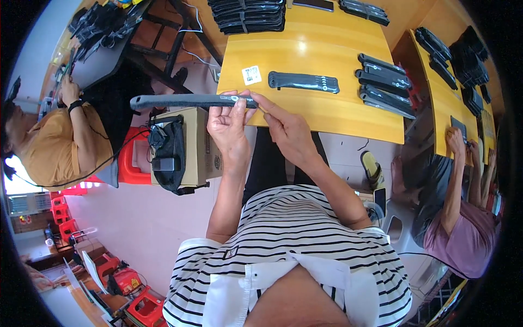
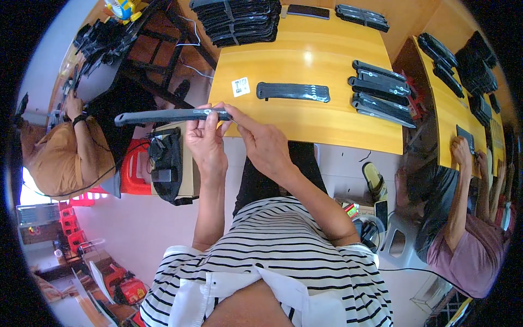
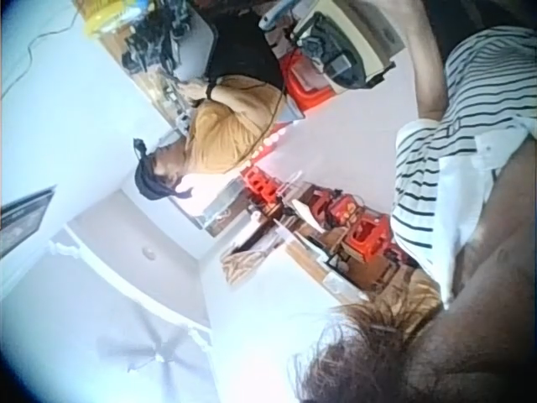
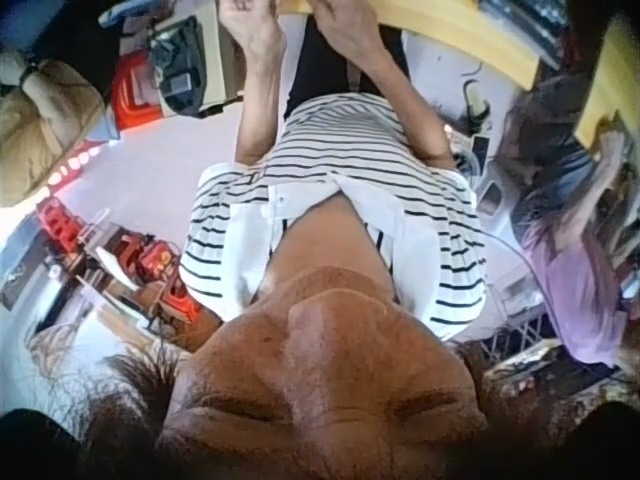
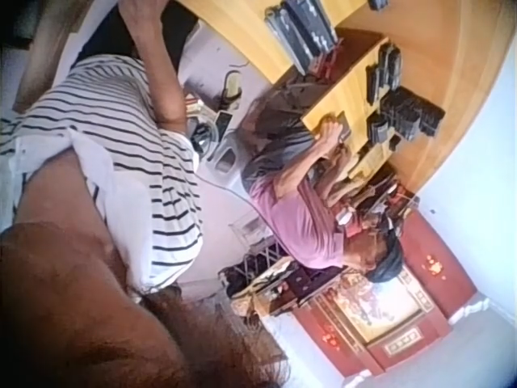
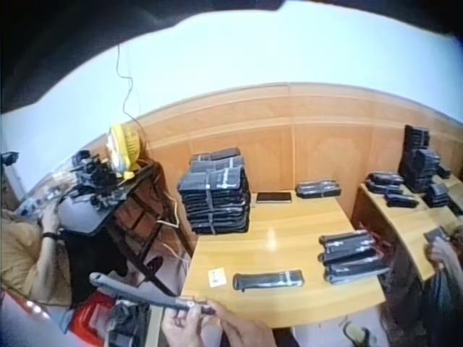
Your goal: Applying small hardware components to black straps using a hand tool.
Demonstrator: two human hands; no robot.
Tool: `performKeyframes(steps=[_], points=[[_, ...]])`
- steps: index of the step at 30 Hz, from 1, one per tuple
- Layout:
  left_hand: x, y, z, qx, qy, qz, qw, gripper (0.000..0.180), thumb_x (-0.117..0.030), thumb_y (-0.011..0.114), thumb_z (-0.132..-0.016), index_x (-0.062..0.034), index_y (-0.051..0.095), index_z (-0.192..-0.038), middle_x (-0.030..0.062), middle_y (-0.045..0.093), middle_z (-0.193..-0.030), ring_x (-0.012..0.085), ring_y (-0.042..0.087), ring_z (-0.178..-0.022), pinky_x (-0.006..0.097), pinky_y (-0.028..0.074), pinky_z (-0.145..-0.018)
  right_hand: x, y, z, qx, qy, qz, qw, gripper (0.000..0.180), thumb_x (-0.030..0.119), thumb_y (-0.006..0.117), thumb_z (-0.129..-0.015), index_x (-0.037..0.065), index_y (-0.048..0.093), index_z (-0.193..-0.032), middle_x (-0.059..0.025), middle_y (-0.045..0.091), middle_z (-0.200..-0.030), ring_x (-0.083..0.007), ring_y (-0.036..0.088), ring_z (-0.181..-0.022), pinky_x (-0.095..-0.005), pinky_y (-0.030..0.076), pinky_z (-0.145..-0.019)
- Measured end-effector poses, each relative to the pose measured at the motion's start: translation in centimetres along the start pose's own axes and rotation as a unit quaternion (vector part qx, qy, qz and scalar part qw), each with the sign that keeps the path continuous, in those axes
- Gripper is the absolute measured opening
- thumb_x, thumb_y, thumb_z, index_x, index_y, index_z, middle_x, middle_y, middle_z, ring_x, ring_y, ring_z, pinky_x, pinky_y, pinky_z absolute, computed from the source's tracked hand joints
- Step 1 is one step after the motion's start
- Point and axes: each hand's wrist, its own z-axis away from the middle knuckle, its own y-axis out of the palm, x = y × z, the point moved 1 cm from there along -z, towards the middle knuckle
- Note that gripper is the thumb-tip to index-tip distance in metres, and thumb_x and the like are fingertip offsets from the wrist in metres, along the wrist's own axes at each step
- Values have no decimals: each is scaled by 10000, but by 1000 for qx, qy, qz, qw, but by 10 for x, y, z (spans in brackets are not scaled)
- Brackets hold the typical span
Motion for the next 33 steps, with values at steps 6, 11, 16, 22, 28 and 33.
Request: performKeyframes(steps=[6, 11, 16, 22, 28, 33], points=[[5, 9, 8, -14, 91, -58, 994, 171, 34, 510, -850, 29, 487, -1019, 172, 581, -1024, 189, 581, -950, 286, 507, -817, -3, 6, -1, -8, 46, -159, 986, 361, 84, 470, -888, 159, 517, -1238, -31, 476, -554, -116, 448, -464, -246, 390, -467], [8, 5, 13, 10, 176, -158, 972, 229, 95, 536, -804, 32, 490, -1019, 175, 577, -1034, 219, 567, -984, 313, 458, -878, 3, 2, -1, 30, 96, -316, 943, 348, 86, 454, -904, 102, 500, -1249, 34, 414, -538, -32, 396, -480, -188, 343, -439], [7, 2, 13, 63, 238, -228, 942, 208, 97, 544, -796, 29, 510, -990, 166, 580, -1026, 232, 557, -1002, 346, 431, -912, 1, 5, 0, 41, 145, -397, 905, 346, 97, 459, -906, 94, 494, -1251, 28, 441, -533, -26, 388, -461, -162, 313, -413], [-5, 4, 8, 44, 78, -82, 993, 178, 56, 562, -813, 52, 541, -989, 127, 610, -980, 139, 578, -891, 248, 467, -806, -1, 2, 1, 1, 81, -276, 958, 315, 108, 481, -900, 100, 536, -1209, 9, 488, -542, -25, 378, -403, -154, 300, -362], [2, 6, 10, 82, 144, -175, 971, 177, 68, 562, -815, 50, 541, -990, 122, 603, -981, 120, 573, -874, 237, 463, -794, -4, 3, 5, -2, 183, -413, 892, 303, 104, 490, -891, 101, 556, -1186, -8, 514, -552, -26, 388, -391, -166, 307, -359], [1, 4, 6, 87, 35, -68, 993, 171, 47, 555, -827, 33, 536, -996, 117, 608, -953, 132, 580, -884, 244, 472, -784, -6, -6, 6, -17, 147, -261, 954, 269, 100, 530, -864, 64, 589, -1124, -19, 527, -577, -51, 430, -427, -193, 350, -395]])
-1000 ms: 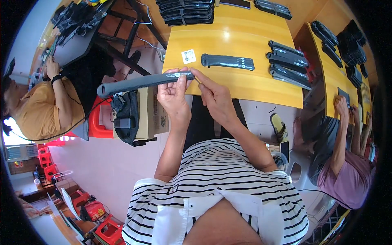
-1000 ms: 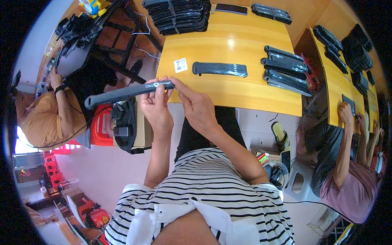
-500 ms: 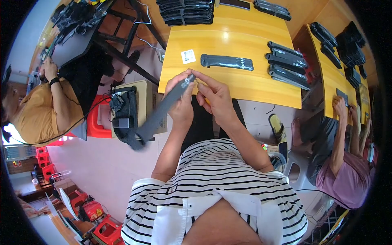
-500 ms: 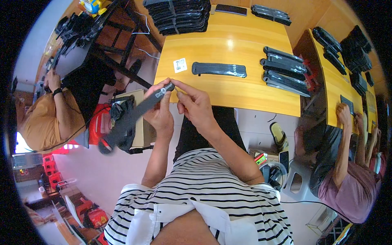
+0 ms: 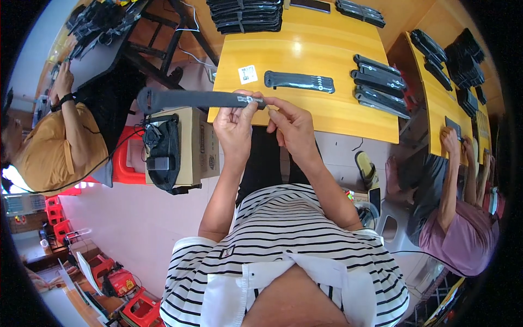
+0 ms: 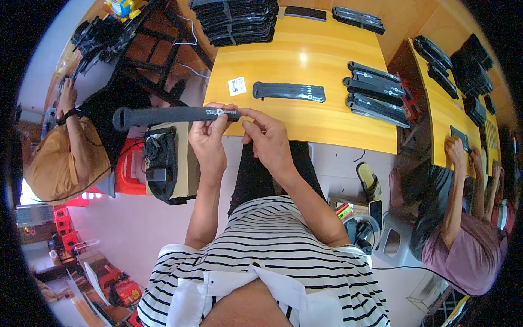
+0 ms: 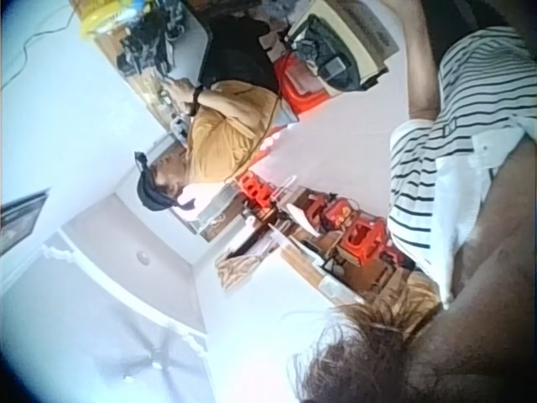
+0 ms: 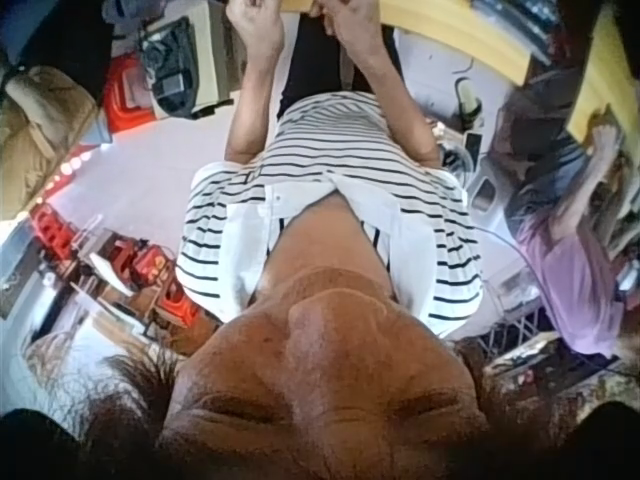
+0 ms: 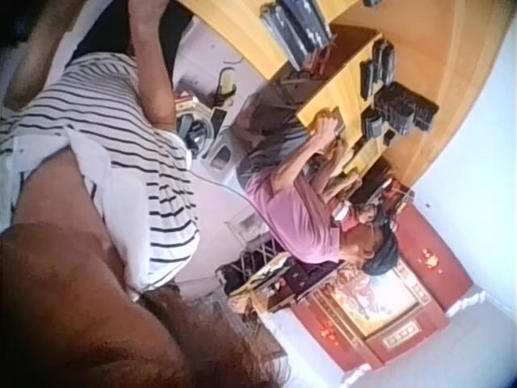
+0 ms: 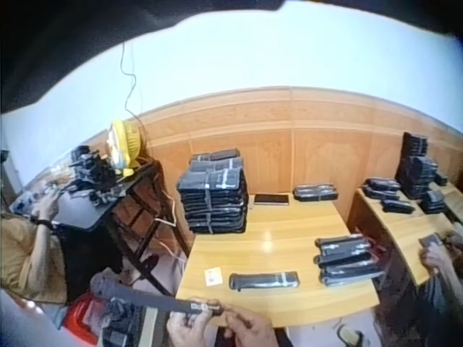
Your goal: Applying small hardware components to black straps using a hand tool.
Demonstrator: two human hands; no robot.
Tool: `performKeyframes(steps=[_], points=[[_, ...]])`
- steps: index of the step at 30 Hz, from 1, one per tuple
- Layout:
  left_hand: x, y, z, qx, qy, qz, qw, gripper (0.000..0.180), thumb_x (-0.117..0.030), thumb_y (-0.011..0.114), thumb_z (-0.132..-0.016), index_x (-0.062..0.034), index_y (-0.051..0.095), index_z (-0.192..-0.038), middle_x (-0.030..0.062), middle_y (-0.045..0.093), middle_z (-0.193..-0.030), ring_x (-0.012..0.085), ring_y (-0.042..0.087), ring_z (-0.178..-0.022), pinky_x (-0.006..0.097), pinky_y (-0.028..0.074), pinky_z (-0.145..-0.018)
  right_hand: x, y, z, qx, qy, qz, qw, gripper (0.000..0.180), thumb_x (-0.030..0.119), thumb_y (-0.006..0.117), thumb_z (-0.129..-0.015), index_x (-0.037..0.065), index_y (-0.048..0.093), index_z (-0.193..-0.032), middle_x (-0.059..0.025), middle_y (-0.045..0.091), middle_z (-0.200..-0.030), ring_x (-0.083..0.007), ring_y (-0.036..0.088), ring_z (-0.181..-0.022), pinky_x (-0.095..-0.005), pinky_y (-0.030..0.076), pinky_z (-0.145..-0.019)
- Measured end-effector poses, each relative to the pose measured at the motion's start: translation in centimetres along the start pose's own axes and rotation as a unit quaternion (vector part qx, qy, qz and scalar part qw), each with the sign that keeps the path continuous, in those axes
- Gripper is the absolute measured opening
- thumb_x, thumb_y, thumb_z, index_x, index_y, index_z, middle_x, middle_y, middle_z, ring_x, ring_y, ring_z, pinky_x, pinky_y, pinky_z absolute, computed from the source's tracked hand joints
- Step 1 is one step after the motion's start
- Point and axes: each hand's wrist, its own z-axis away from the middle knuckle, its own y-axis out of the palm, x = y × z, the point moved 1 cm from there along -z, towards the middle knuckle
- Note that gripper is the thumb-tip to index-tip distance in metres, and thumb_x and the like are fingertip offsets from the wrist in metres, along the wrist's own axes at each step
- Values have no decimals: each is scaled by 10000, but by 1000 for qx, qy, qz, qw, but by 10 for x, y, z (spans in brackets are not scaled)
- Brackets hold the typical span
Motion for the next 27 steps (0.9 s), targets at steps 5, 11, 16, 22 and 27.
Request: performKeyframes(steps=[5, 11, 16, 22, 27], points=[[-3, -6, -8, 4, -123, 81, 989, 149, -105, 503, -894, -1, 520, -1000, 147, 615, -916, 186, 617, -846, 279, 522, -762, 2, -5, -2, -25, -71, 114, 991, 267, 64, 546, -837, 52, 584, -1101, -36, 514, -603, -94, 494, -542, -234, 404, -500], [0, -14, -13, 35, -206, 116, 971, 200, -186, 521, -896, -20, 542, -1006, 102, 629, -861, 141, 632, -798, 272, 546, -668, 2, -11, -3, -3, -162, 178, 971, 327, 16, 521, -820, 87, 575, -1134, -78, 492, -606, -125, 497, -543, -267, 419, -528], [13, -24, -16, 104, -294, 165, 936, 222, -203, 509, -902, -7, 562, -991, 85, 628, -864, 127, 629, -766, 269, 556, -659, 4, -17, -5, 92, -280, 247, 923, 369, -29, 486, -817, 96, 574, -1153, -101, 521, -652, -139, 503, -547, -278, 423, -534], [9, -19, -13, 104, -300, 172, 932, 221, -215, 511, -903, -15, 574, -975, 45, 618, -808, 105, 613, -712, 260, 551, -652, 5, -14, -7, 113, -207, 118, 964, 349, 7, 512, -841, 96, 564, -1175, -36, 577, -690, -85, 526, -587, -224, 420, -503], [9, -23, -12, 79, -280, 191, 938, 234, -214, 507, -904, -9, 562, -1003, 53, 619, -817, 110, 615, -716, 262, 553, -656, 17, -21, -6, 151, -27, 73, 986, 317, 61, 574, -831, 95, 590, -1146, 2, 583, -719, -46, 510, -572, -165, 393, -461]])
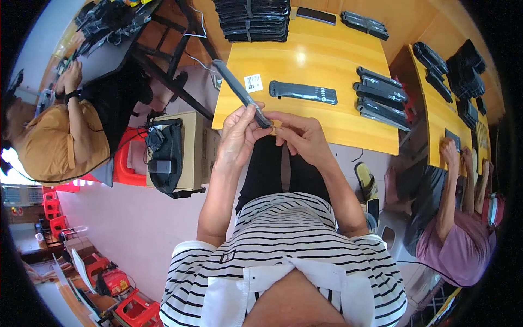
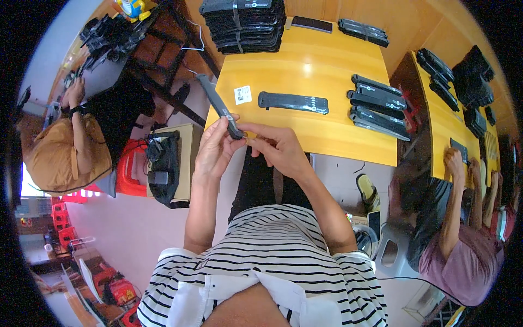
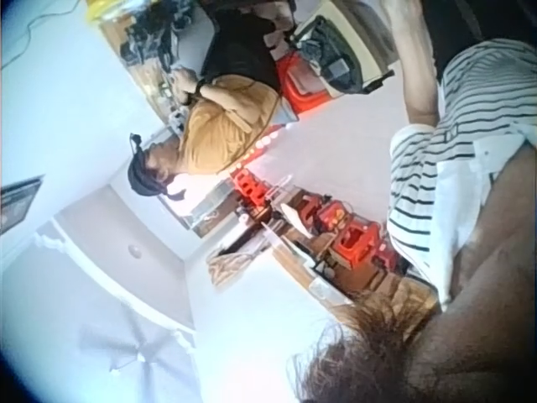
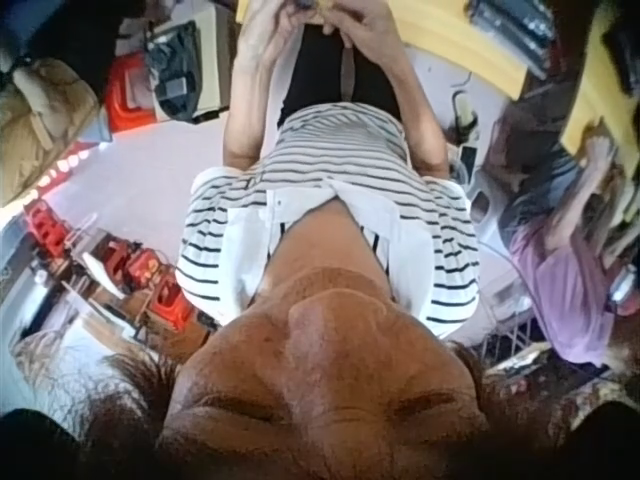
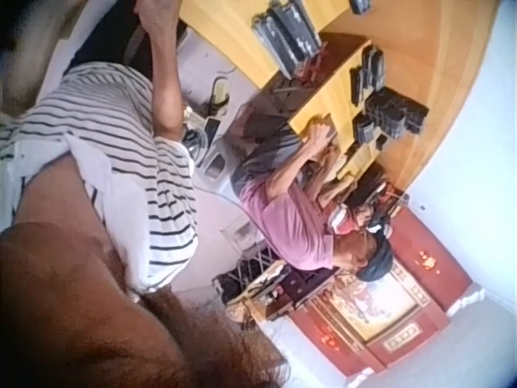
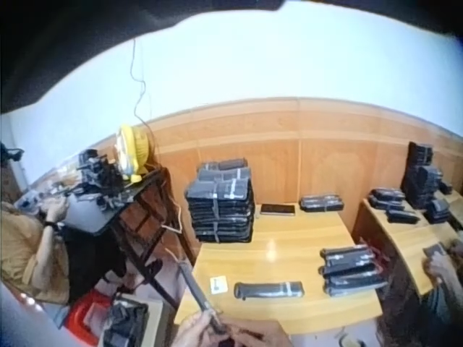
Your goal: Applying small hardware components to black straps using a hand tool.
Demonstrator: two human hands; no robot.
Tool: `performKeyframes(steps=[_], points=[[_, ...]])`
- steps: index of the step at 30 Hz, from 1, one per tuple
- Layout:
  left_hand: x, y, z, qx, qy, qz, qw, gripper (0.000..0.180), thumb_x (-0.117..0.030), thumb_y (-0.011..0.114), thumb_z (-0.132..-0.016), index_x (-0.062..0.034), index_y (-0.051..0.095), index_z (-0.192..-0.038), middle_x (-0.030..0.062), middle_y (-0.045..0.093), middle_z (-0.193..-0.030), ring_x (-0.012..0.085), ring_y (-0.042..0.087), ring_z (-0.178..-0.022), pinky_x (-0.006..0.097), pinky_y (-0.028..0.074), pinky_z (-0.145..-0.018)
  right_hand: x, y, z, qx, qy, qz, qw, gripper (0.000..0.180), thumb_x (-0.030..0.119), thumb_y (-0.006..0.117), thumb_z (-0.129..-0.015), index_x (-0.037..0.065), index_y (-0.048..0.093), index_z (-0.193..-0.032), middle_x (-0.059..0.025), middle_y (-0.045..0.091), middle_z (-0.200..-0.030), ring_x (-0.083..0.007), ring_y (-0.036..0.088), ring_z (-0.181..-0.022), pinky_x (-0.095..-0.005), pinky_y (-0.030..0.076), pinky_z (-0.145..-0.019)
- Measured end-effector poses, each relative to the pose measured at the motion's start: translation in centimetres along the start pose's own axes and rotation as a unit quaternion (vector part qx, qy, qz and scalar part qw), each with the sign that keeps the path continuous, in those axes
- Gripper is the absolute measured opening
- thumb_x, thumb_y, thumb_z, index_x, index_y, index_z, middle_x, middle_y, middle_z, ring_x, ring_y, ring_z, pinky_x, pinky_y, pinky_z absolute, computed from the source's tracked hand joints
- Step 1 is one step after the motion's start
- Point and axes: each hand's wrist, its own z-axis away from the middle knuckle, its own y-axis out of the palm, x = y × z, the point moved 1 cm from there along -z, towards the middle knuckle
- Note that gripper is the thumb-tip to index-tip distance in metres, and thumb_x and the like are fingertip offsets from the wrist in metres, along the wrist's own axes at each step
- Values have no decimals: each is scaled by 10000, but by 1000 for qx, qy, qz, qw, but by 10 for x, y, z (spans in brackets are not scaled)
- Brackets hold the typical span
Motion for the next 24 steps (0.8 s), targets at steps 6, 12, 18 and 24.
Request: performKeyframes(steps=[6, 12, 18, 24], points=[[-1, 2, 1, 9, 18, -10, 1000, 256, -213, 475, -918, 5, 565, -1017, 77, 638, -818, 125, 635, -696, 262, 564, -627, -6, 3, 1, -25, -99, 43, 994, 256, 45, 558, -841, 71, 622, -1088, 9, 579, -676, -64, 485, -542, -194, 402, -482], [-3, 2, 1, 6, -24, -1, 1000, 251, -220, 512, -901, 9, 578, -977, 82, 638, -798, 133, 633, -662, 266, 557, -611, -14, 5, 0, -39, -86, 76, 993, 270, -1, 526, -846, 49, 614, -1095, 3, 603, -757, -65, 446, -575, -191, 394, -527], [-14, 21, 12, -56, 28, -391, 918, 269, -231, 595, -846, 9, 628, -729, 75, 605, -582, 115, 598, -524, 189, 461, -484, -11, 4, 0, -71, -105, 105, 986, 286, 10, 519, -838, 56, 604, -1107, 8, 523, -628, -74, 442, -517, -215, 380, -478], [-13, 18, 15, 9, -25, -313, 950, 247, -195, 559, -866, 18, 611, -753, 68, 593, -582, 110, 587, -511, 197, 464, -479, -12, -6, -1, 16, -30, -73, 997, 265, 20, 507, -854, 21, 605, -1099, 36, 459, -588, -41, 389, -484, -179, 318, -437]])
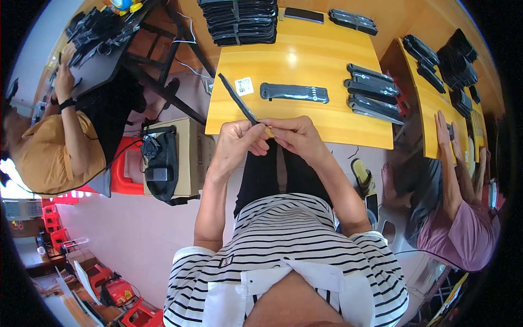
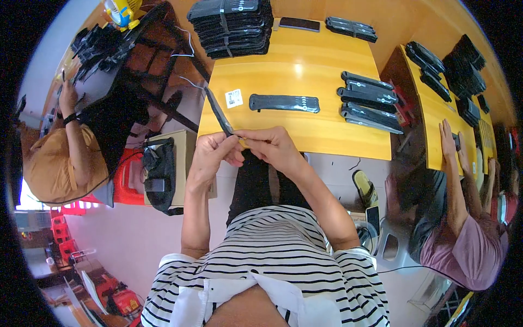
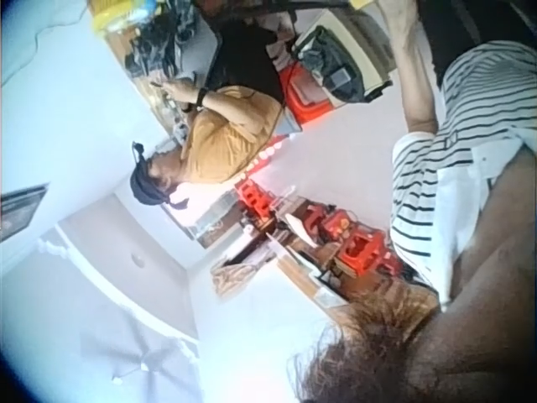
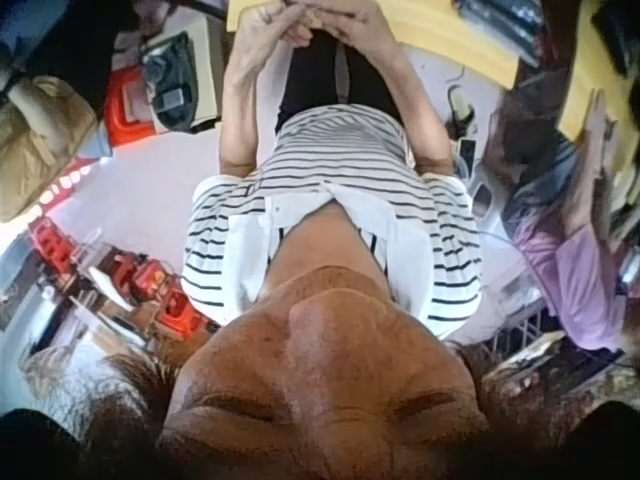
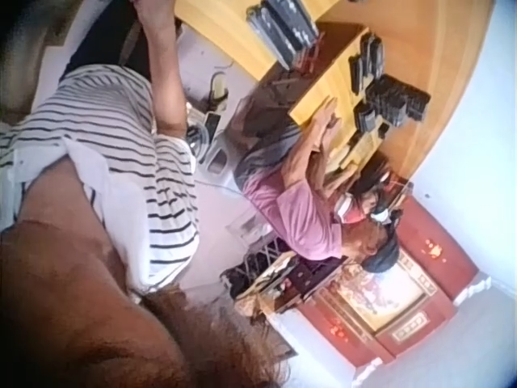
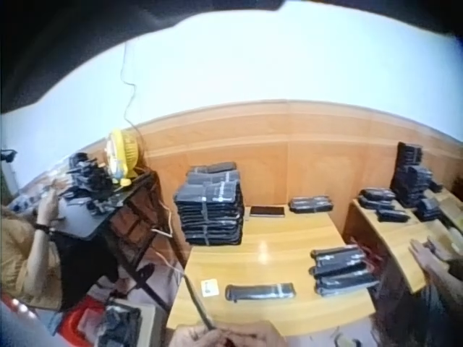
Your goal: Applying small hardware components to black straps using a hand tool.
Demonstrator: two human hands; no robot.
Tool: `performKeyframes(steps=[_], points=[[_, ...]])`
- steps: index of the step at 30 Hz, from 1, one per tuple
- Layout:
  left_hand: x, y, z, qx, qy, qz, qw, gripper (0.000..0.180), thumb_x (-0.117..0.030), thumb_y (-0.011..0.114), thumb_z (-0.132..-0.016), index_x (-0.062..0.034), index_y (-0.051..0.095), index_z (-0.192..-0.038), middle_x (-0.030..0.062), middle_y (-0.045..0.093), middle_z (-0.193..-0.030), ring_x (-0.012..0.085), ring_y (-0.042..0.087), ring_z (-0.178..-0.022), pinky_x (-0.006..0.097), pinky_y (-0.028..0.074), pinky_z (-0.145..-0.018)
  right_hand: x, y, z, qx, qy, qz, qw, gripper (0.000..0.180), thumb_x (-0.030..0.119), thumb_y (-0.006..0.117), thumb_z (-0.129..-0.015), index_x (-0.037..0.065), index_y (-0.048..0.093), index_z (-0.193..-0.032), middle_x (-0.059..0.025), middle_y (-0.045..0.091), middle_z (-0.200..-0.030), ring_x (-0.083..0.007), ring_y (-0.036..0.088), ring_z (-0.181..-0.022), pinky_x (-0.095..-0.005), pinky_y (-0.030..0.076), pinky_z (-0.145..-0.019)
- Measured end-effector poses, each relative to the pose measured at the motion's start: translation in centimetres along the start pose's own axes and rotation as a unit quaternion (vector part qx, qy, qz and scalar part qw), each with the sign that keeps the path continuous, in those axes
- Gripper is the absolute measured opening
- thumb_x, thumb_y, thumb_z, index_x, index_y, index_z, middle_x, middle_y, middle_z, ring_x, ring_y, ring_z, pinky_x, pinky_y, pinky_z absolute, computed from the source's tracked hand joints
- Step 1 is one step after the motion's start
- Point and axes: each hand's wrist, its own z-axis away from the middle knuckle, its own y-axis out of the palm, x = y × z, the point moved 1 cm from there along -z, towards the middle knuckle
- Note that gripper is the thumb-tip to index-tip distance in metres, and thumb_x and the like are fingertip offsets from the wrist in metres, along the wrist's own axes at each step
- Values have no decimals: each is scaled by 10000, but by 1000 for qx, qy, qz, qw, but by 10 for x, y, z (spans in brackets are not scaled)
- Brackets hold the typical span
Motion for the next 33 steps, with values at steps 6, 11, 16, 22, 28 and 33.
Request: performKeyframes(steps=[6, 11, 16, 22, 28, 33], points=[[8, -2, -1, 57, 27, 99, 993, 276, -222, 529, -869, -20, 583, -688, 42, 549, -527, 86, 516, -434, 189, 409, -420, 6, -4, 5, -2, 83, -115, 990, 274, 79, 532, -856, 2, 586, -1114, 39, 424, -577, -28, 362, -483, -158, 227, -377], [16, 5, -1, -13, 30, 87, 996, 279, -218, 516, -853, -40, 571, -645, 14, 512, -487, 62, 470, -406, 181, 353, -387, 3, 5, 7, -63, 5, 19, 998, 251, 108, 579, -837, 3, 598, -1064, 27, 427, -589, -41, 385, -512, -181, 296, -440], [8, 10, 2, -16, 44, 16, 999, 270, -200, 505, -847, -47, 561, -632, 0, 494, -488, 46, 447, -406, 172, 333, -384, 17, 6, 0, -117, -130, 200, 964, 147, 136, 614, -815, -3, 573, -838, 3, 435, -606, -71, 403, -567, -229, 358, -511], [5, 20, 4, 32, 37, 35, 998, 265, -198, 487, -849, -56, 539, -631, -7, 470, -501, 59, 416, -402, 177, 300, -371, 15, -9, 0, 40, -132, 230, 963, 211, 156, 572, -839, -10, 499, -731, -11, 446, -596, -81, 428, -568, -241, 360, -503], [13, 43, -20, 34, 43, 129, 990, 294, -208, 501, -858, -61, 495, -603, -26, 415, -483, 50, 356, -382, 192, 255, -362, 23, -12, -2, -110, -10, 34, 993, 208, 146, 507, -841, 73, 473, -649, 48, 372, -527, -20, 311, -449, -175, 221, -409], [17, 51, -42, 33, 30, 185, 982, 296, -208, 512, -846, -94, 446, -581, -30, 377, -464, 48, 320, -366, 197, 234, -358, 25, -50, -33, -172, 46, -50, 983, 240, 201, 523, -825, 102, 447, -620, 45, 360, -500, -34, 285, -378, -198, 188, -346]])
